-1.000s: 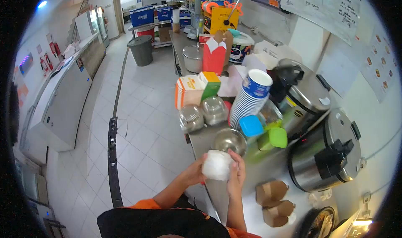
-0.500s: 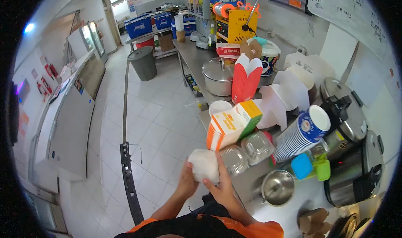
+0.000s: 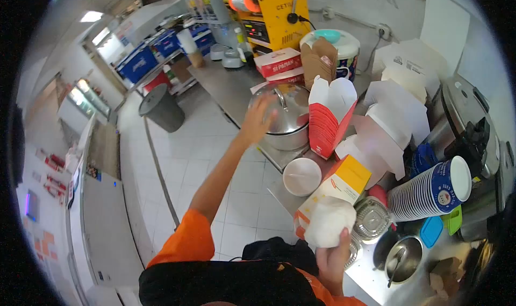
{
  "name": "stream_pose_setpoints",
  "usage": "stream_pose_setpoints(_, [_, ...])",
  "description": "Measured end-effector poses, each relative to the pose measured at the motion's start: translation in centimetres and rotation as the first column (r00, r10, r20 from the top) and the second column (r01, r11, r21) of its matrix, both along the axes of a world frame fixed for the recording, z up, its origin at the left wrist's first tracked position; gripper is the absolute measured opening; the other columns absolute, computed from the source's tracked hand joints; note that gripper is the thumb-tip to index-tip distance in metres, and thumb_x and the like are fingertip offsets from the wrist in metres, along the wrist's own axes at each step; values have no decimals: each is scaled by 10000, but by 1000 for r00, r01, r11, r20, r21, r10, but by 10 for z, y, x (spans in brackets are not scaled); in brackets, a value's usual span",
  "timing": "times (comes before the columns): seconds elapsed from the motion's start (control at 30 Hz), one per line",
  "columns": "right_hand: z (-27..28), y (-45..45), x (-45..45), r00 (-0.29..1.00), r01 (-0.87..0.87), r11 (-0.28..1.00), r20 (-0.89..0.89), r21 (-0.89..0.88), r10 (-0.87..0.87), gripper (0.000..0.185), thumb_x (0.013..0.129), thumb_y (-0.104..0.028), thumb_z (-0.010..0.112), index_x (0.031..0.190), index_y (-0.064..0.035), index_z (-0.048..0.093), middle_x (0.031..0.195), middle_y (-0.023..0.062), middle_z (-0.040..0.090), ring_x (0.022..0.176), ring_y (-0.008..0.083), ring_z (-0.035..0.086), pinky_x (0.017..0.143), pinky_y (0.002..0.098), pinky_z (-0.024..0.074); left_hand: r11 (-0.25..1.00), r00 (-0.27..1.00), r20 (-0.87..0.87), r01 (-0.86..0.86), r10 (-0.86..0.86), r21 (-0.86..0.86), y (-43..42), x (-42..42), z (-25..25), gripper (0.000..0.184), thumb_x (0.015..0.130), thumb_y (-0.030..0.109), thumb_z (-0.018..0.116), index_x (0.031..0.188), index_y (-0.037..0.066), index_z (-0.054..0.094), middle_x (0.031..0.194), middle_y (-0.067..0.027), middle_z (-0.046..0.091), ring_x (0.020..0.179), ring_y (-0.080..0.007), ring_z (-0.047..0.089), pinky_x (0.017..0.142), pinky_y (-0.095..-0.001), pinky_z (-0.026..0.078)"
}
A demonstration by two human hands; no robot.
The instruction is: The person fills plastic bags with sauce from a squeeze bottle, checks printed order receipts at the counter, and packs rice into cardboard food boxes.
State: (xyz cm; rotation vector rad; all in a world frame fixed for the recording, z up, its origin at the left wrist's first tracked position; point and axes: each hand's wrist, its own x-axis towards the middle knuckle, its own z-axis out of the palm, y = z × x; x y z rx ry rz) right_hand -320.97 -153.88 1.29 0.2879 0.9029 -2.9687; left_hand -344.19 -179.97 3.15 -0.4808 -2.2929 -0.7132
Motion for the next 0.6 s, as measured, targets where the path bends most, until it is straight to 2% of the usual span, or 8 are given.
stream_pose_setpoints(0.07, [5, -11, -4, 991, 113, 993, 75, 22, -114, 495, 843, -370, 461, 1214, -56, 369, 1202, 98, 449, 1086, 244, 455, 888, 397, 401, 996, 983, -167, 63, -73, -63, -11, -67, -9, 273, 782, 255, 530, 975, 63, 547, 992, -165, 519, 967, -321, 466, 825, -406, 365])
stream_pose_setpoints(0.17, [19, -40, -7, 925, 337, 925, 120, 176, -360, 504, 834, -373, 462, 1221, -64, 367, 1202, 108, 448, 1076, 259, 464, 849, 379, 437, 952, 964, 129, 251, -230, -176, -25, -140, -42, 193, 753, 224, 548, 772, 37, 592, 840, -144, 561, 832, -296, 517, 756, -393, 392])
stream_pose_setpoints(0.2, [10, -46, -11, 878, 438, 876, 116, 204, -465, 506, 832, -368, 464, 1224, -65, 365, 1207, 115, 442, 1084, 268, 459, 846, 379, 442, 947, 953, 107, 296, -284, -124, -26, -146, -45, 176, 741, 200, 548, 724, 28, 584, 794, -140, 563, 787, -291, 524, 722, -385, 401])
stream_pose_setpoints(0.27, [3, -62, -15, 823, 566, 821, 100, -72, -559, 501, 840, -327, 465, 1238, -51, 340, 1233, 151, 407, 1117, 296, 426, 892, 383, 422, 924, 923, 60, 382, -381, -15, -37, -156, -44, 169, 719, 151, 549, 628, 9, 569, 704, -134, 567, 698, -280, 537, 652, -370, 418])
stream_pose_setpoints(0.33, [5, -81, -19, 741, 671, 734, 104, -107, -663, 495, 846, -303, 464, 1252, -57, 322, 1249, 165, 382, 1144, 299, 394, 920, 385, 400, 883, 907, 51, 392, -418, 260, -58, -167, -42, 109, 692, 82, 536, 638, -6, 571, 614, -121, 553, 593, -218, 540, 553, -321, 422])
stream_pose_setpoints(0.43, [4, -105, -24, 673, 724, 644, 47, -249, -738, 544, 837, -245, 494, 1289, -58, 256, 1306, 178, 289, 1199, 304, 315, 965, 399, 351, 807, 933, 91, 248, -347, 535, -107, -174, -12, 123, 703, 60, 518, 694, -40, 588, 621, -57, 587, 567, -109, 527, 509, -262, 396])
stream_pose_setpoints(0.53, [7, -116, -19, 641, 717, 601, -5, -354, -767, 603, 812, -182, 523, 1306, -40, 207, 1340, 180, 220, 1224, 312, 266, 994, 414, 308, 520, 914, -68, 288, -401, 804, -167, -198, -17, 101, 719, 62, 510, 713, -4, 587, 615, -62, 555, 551, -120, 495, 534, -234, 394])
stream_pose_setpoints(0.6, [11, -121, -21, 577, 791, 570, -39, -223, -816, 556, 838, -227, 471, 1300, -36, 229, 1326, 189, 252, 1216, 311, 283, 990, 410, 311, 573, 976, -75, 180, -203, 799, -167, -187, -2, 115, 743, 109, 497, 686, 19, 541, 582, -24, 477, 560, -116, 460, 559, -228, 398])
